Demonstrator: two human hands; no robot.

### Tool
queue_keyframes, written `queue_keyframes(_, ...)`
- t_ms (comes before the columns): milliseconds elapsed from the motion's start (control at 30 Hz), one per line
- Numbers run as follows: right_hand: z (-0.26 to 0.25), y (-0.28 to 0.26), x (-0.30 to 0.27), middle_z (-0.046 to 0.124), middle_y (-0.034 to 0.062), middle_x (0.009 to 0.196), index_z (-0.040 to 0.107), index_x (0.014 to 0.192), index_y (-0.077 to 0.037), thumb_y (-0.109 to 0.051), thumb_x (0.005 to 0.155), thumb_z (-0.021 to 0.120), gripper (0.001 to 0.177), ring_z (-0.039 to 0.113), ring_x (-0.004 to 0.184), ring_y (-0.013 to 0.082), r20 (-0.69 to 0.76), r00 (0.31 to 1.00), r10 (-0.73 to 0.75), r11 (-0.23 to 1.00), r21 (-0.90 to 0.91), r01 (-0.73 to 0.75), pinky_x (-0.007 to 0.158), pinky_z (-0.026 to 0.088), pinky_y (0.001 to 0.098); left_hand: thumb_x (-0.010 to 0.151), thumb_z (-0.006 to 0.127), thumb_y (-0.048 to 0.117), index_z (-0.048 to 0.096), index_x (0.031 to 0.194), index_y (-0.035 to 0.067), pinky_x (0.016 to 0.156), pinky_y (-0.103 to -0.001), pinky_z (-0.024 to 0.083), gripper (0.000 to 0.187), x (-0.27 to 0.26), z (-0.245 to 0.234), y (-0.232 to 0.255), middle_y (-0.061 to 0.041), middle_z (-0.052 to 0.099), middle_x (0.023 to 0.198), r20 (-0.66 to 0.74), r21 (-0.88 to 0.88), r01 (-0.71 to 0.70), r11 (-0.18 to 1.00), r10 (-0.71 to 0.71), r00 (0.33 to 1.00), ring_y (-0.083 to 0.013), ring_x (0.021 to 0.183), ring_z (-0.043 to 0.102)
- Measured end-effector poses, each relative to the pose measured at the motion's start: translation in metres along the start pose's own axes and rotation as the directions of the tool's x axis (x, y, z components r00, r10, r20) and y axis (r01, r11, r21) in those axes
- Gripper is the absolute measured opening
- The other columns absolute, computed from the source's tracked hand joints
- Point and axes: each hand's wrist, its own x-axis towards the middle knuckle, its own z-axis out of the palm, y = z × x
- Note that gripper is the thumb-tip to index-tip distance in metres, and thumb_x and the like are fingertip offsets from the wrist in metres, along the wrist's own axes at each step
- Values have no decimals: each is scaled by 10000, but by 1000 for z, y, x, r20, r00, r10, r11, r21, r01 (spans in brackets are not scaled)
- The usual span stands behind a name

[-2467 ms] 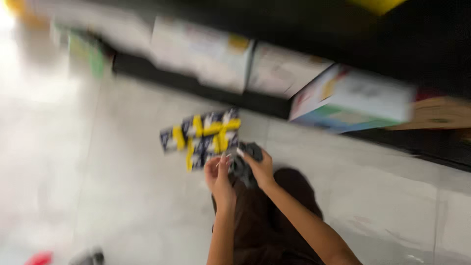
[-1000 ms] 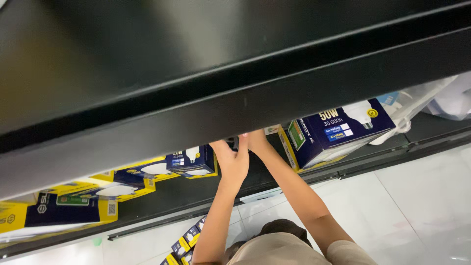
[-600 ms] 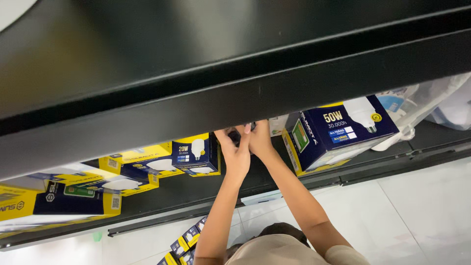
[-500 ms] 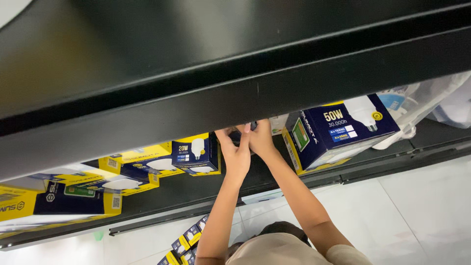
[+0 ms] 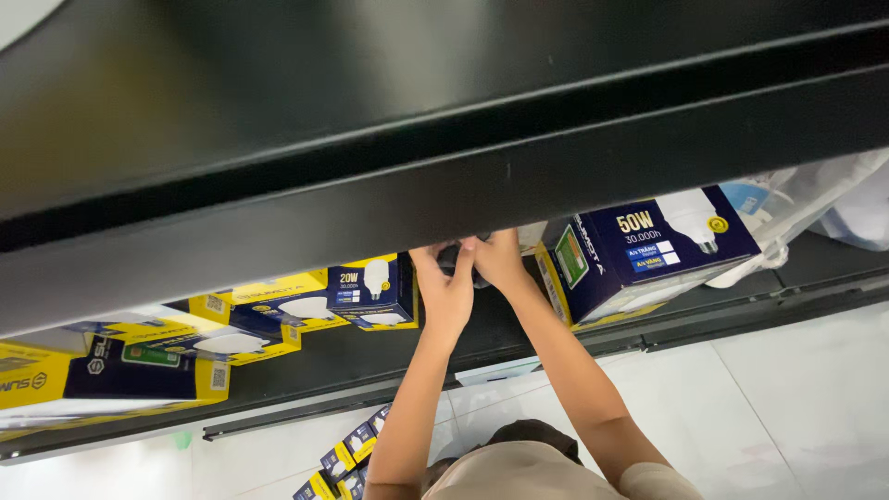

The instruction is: The person wipes light bulb boxes with a cloth and arranges them on a shelf and the floor.

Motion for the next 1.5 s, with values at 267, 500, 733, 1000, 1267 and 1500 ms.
queue_keyframes(267, 6, 34, -5, 704, 123, 919, 692, 920, -18, -72, 809, 729, 129, 684, 875, 274, -57, 992, -112, 925, -371, 83, 754, 518, 433, 1014, 663, 157, 477, 1359, -42, 1084, -402, 446, 440, 6, -5, -11, -184, 619, 1322, 82, 18, -1, 1000, 0, 997, -259, 1246, 615)
queue_keyframes(500, 21, 123, 1, 687, 139, 915, 694, 913, -27, -103, 831, 705, 112, 658, 877, 297, -35, 983, -180, 801, -585, 126, 767, 490, 457, 987, 676, 154, 682, 1169, -25, 764, -346, 540, 256, 6, -5, -26, -174, 720, 1159, 89, 138, 203, 969, -217, 972, -212, 985, 687)
queue_keyframes(733, 31, 156, 14, 678, 159, 979, 688, 983, -9, -147, 891, 686, 166, 644, 924, 309, -70, 980, -187, 796, -596, 109, 818, 486, 464, 986, 710, 123, 655, 1184, -27, 902, -356, 529, 254, 2, -10, -35, -158, 692, 1169, 68, 169, 29, 985, -41, 997, -231, 1046, 685)
queue_keyframes(1000, 35, 139, 3, 679, 172, 1018, 687, 1025, 4, -170, 933, 672, 197, 639, 950, 316, -277, 954, -118, 903, -429, -13, 860, 488, 468, 1019, 670, 198, 436, 1360, -46, 1110, -365, 452, 480, 2, -14, -18, -154, 675, 1254, 41, -25, -22, 999, 23, 999, -238, 1218, 664)
queue_keyframes(1267, 21, 86, -4, 686, 188, 916, 665, 925, 20, -117, 917, 713, 146, 662, 877, 343, -185, 974, -129, 898, -438, 36, 788, 496, 485, 988, 695, 184, 615, 1189, -30, 933, -367, 512, 305, 7, -5, -43, -146, 649, 1124, -42, 139, 25, 990, -19, 999, -221, 1032, 637)
queue_keyframes(1500, 12, 68, -6, 694, 258, 1017, 717, 1024, 49, -132, 848, 724, 252, 654, 947, 415, -50, 980, -193, 837, -530, 137, 820, 496, 518, 916, 715, 161, 528, 1224, -5, 849, -372, 571, 397, 7, -3, -47, -88, 526, 1199, -91, -30, 66, 997, -69, 993, -168, 1098, 583)
